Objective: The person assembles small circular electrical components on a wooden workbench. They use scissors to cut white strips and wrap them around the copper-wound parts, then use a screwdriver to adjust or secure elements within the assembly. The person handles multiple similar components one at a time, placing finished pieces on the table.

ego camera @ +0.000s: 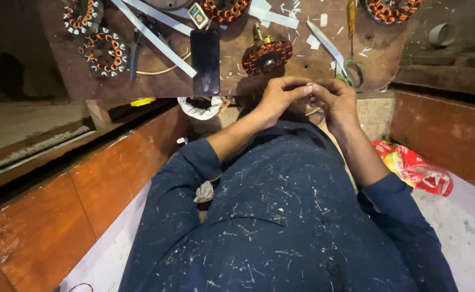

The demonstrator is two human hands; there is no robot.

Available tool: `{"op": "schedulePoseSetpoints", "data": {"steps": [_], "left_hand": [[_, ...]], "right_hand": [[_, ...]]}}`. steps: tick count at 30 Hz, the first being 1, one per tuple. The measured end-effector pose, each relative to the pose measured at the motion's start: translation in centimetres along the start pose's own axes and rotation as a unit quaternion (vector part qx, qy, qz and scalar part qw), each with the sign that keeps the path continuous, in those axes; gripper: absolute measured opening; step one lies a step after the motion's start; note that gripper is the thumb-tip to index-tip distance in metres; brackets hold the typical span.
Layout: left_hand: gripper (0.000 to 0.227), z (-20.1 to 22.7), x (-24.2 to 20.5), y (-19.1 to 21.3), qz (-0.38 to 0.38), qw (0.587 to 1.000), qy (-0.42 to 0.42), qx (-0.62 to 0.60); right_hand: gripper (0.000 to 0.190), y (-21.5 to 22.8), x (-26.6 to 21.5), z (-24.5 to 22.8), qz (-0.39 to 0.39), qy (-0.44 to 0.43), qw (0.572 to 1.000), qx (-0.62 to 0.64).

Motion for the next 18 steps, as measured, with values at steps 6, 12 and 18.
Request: {"op": "schedulePoseSetpoints", "data": {"steps": [6,12,18], "left_hand": [[0.021,0.2,0.7,0.6,0.033,0.999,0.002,-0.02],[0.026,1.2,0.2,-0.7,-0.006,1.0,-0.001,-0.006],[0.027,2.1,-0.5,-1.6,-0.046,0.999,0.017,0.004]], "right_hand": [[0.022,0.6,-0.8,-2.8,0.029,0.034,0.999,-0.019],[0.029,0.7,-1.5,-4.6,0.053,0.038,0.994,-0.086],[0.029,-0.8,-1.8,-5.3,0.043,0.052,0.995,-0.068]]}}
Point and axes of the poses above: each hand's wrist, its own x-axis towards the middle knuckle, its own y-axis out of the back of the hand, z = x × y, the point moved 10 cm from there along x, towards the middle knuckle, and after that the axes turned 2 degrees about y, right-handed, at the moved point
